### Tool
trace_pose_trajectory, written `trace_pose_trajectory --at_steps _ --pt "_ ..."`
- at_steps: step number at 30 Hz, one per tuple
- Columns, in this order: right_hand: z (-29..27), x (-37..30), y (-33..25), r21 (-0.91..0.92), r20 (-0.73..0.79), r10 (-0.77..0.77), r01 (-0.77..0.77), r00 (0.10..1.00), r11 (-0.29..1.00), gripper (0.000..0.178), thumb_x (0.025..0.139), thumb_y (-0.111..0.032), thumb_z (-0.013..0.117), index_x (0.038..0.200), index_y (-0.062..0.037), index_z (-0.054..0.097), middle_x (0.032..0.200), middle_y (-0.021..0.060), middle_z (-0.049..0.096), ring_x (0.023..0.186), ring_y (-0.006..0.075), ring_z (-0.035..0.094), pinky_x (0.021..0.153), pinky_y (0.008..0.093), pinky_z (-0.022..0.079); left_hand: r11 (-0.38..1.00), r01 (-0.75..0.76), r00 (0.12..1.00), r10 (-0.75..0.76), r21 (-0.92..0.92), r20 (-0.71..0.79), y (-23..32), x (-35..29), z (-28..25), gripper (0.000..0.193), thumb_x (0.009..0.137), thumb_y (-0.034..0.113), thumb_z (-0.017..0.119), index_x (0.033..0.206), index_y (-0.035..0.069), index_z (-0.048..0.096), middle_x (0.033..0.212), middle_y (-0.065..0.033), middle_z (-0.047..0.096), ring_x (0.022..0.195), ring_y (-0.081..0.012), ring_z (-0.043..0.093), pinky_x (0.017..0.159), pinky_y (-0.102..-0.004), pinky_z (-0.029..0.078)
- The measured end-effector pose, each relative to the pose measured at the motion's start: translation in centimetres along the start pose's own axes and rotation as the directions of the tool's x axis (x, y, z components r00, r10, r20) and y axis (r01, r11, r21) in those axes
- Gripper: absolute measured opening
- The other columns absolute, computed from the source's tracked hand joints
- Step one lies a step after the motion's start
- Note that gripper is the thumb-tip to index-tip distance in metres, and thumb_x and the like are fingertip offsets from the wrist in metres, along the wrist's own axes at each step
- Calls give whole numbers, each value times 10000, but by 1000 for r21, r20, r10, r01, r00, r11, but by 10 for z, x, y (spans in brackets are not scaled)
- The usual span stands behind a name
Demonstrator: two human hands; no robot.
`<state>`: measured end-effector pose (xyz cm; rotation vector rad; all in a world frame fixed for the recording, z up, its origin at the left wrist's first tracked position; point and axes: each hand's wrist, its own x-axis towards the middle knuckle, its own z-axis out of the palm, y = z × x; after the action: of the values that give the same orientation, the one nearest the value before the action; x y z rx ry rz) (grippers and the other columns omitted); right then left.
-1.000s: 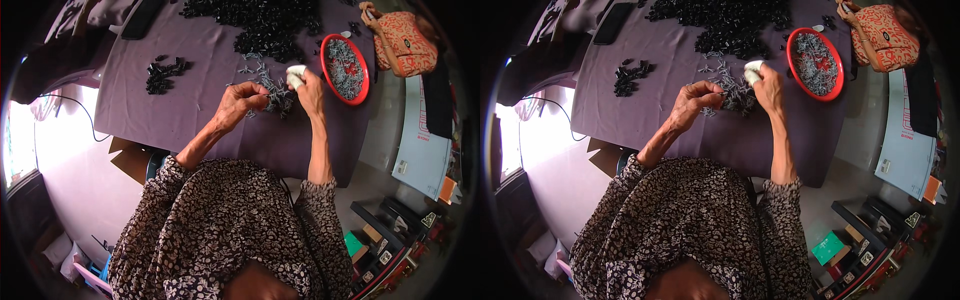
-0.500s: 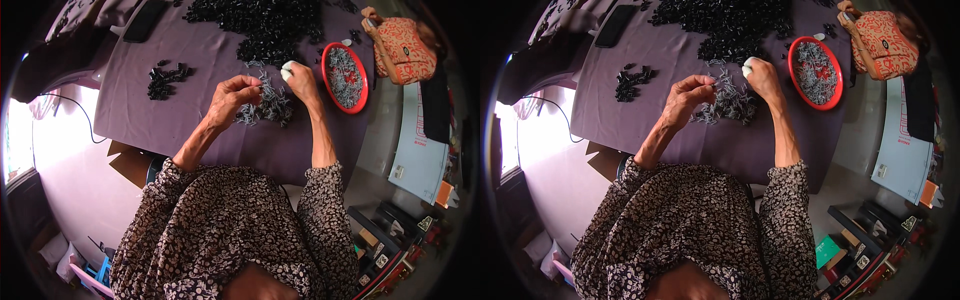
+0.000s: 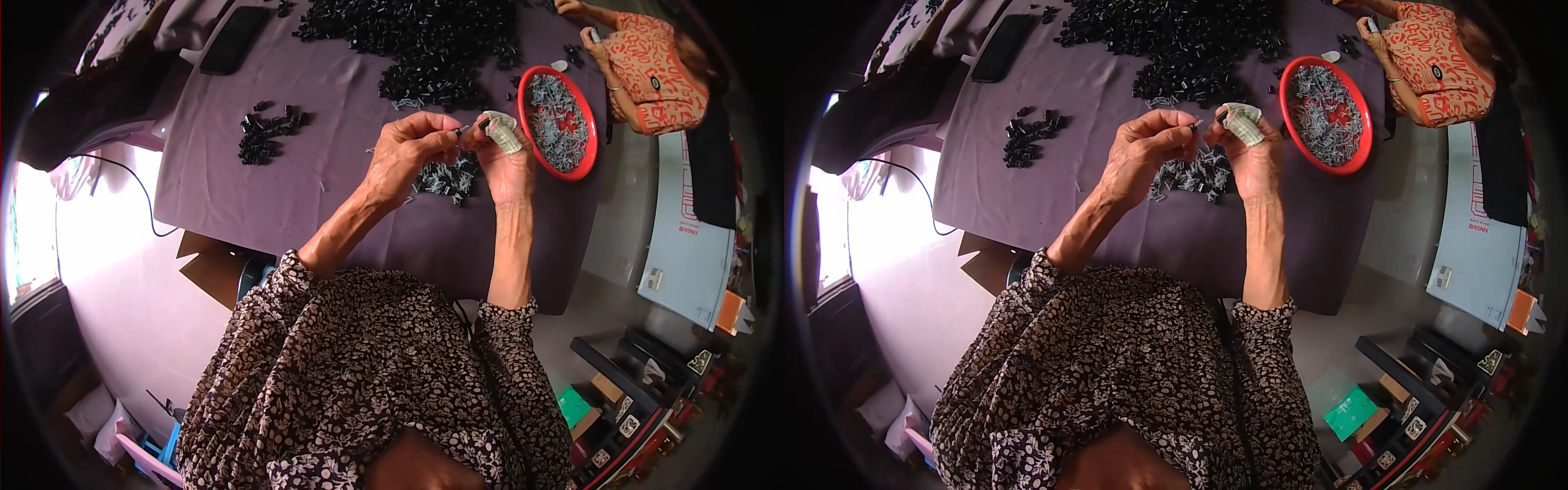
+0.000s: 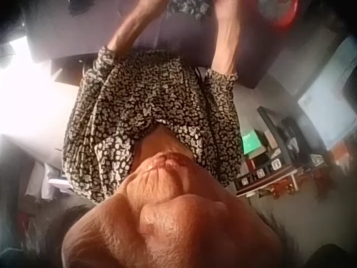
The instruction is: The person assembles small plastic components by picking up grey pins and inserting them into black plastic connectors by hand.
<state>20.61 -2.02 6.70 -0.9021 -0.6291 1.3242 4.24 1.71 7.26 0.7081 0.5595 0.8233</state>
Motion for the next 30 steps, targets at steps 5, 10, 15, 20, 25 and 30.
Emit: trace_pose_trajectory --at_steps 5,10,15,20,25,30 --pt "24 -15 -5 -121 -82 -207 197 975 973 118 803 -85 598 893 -9 609 814 72 610 727 162 576 717 307 461 999 -42 999 42 18 24 4 -5 13 120 822 71 590 895 -24 584 794 -79 632 677 -104 564 649 -235 468" --pt "22 -19 -6 -223 -79 -287 263 955 939 121 796 -62 607 907 -14 613 832 67 626 745 142 584 741 283 462 998 -61 998 61 0 24 8 -7 16 107 825 60 583 893 -23 584 787 -79 630 683 -106 563 651 -238 469" --pt "33 -27 -16 -598 -20 -375 289 927 748 152 787 -40 613 935 -5 614 855 69 639 777 139 592 739 253 464 995 -64 997 67 -82 30 7 -8 16 112 821 65 585 893 -21 588 775 -71 618 692 -115 572 686 -255 489" --pt "37 -29 -21 -807 181 -439 388 880 445 165 784 -13 597 948 1 611 885 57 637 793 125 592 712 234 466 993 -6 1000 8 -119 18 5 -8 15 127 818 71 588 907 -19 589 782 -79 620 698 -133 586 701 -266 497" --pt "28 -26 -14 -696 123 -387 357 914 622 172 771 7 593 942 1 608 874 64 643 797 121 603 702 237 477 994 51 999 -49 -93 25 6 -8 12 107 852 39 538 943 -8 571 815 -77 611 754 -150 601 758 -320 503" --pt "22 -25 -12 -667 104 -387 353 916 656 181 770 20 588 950 5 605 894 80 653 803 121 609 717 236 478 993 20 999 -16 -114 40 4 -8 14 129 820 80 595 909 -12 587 779 -74 619 697 -137 591 691 -260 492"
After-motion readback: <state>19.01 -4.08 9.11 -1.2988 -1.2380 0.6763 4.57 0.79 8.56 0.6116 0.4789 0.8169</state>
